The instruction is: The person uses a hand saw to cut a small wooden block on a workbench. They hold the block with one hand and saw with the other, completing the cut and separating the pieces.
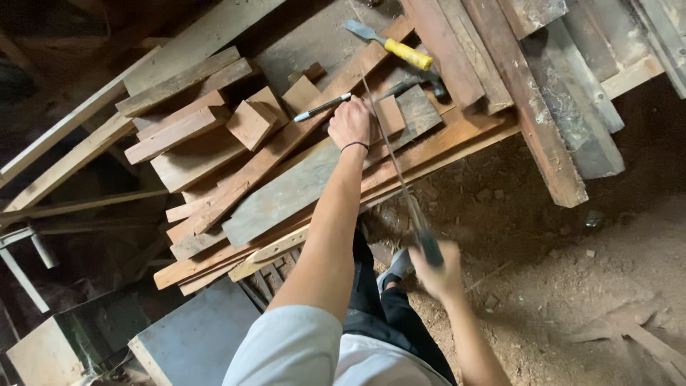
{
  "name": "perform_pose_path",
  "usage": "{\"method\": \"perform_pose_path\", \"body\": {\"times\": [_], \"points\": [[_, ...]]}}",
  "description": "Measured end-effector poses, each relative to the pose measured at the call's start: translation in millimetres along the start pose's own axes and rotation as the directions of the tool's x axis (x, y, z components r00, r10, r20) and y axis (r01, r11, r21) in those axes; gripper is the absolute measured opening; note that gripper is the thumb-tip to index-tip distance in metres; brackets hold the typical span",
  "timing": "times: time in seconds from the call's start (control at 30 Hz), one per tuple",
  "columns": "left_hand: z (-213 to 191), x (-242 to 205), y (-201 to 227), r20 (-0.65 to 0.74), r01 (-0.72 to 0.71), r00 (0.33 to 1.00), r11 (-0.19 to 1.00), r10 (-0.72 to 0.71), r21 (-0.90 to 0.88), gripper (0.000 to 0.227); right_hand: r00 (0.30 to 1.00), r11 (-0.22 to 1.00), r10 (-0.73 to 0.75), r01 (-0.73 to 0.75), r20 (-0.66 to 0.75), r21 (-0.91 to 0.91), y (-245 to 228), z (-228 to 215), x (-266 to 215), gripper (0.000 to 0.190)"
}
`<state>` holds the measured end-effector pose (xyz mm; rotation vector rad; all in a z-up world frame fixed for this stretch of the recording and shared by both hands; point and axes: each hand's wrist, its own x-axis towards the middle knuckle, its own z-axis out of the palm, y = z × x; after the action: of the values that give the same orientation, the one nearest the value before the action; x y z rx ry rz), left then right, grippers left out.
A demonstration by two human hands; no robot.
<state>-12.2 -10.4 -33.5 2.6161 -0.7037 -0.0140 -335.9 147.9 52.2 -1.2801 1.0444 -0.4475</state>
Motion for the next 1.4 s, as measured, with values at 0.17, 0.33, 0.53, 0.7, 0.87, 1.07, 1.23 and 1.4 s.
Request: {"method": "perform_pose_path", "body": {"times": [0.17, 0.33, 0.53, 0.7, 0.87, 1.07, 1.23, 1.4], "points": [[3, 4, -1, -0.055, -0.011, 0.998, 0.999, 0.013, 0.044, 0.054, 0.949, 0.946, -0.311, 0.303, -0.059, -0.113, -12, 25, 65, 0.037], [-9, -1, 7, -0.051, 0.039, 0.998, 0.999, -0.039, 0.010, 0.053, 0.982, 0.964, -0.142, 0.109, -0.124, -0.242, 2, 2, -41, 0.038], [-16, -2, 6, 0.034, 0.012, 0.999, 1.000, -0.011, -0.005, 0.053, 0.970, 0.943, -0.212, 0.173, -0.114, -0.284, 1, -7, -80, 0.034], [-5, 4, 3, 0.018, 0.034, 0.999, 0.999, -0.035, 0.035, 0.054, 0.967, 0.954, -0.252, 0.242, -0.038, -0.177, -7, 20, 44, 0.040], [-6, 0, 1, 0.000, 0.080, 0.997, 0.997, -0.080, 0.006, 0.052, 0.970, 0.963, -0.240, 0.232, -0.041, -0.133, 4, 15, 23, 0.038], [-15, 2, 12, 0.038, 0.091, 0.995, 0.996, -0.091, 0.013, 0.052, 0.983, 0.958, -0.148, 0.115, -0.112, -0.264, 24, -29, -96, 0.035], [-1, 2, 0, 0.003, 0.071, 0.997, 0.997, -0.072, 0.043, 0.054, 0.975, 0.954, -0.110, 0.048, -0.195, -0.296, 15, -12, -42, 0.030], [13, 13, -1, -0.027, 0.086, 0.996, 0.991, -0.084, 0.100, 0.054, 0.966, 0.964, -0.249, 0.240, -0.070, -0.116, -2, 12, 46, 0.032]]}}
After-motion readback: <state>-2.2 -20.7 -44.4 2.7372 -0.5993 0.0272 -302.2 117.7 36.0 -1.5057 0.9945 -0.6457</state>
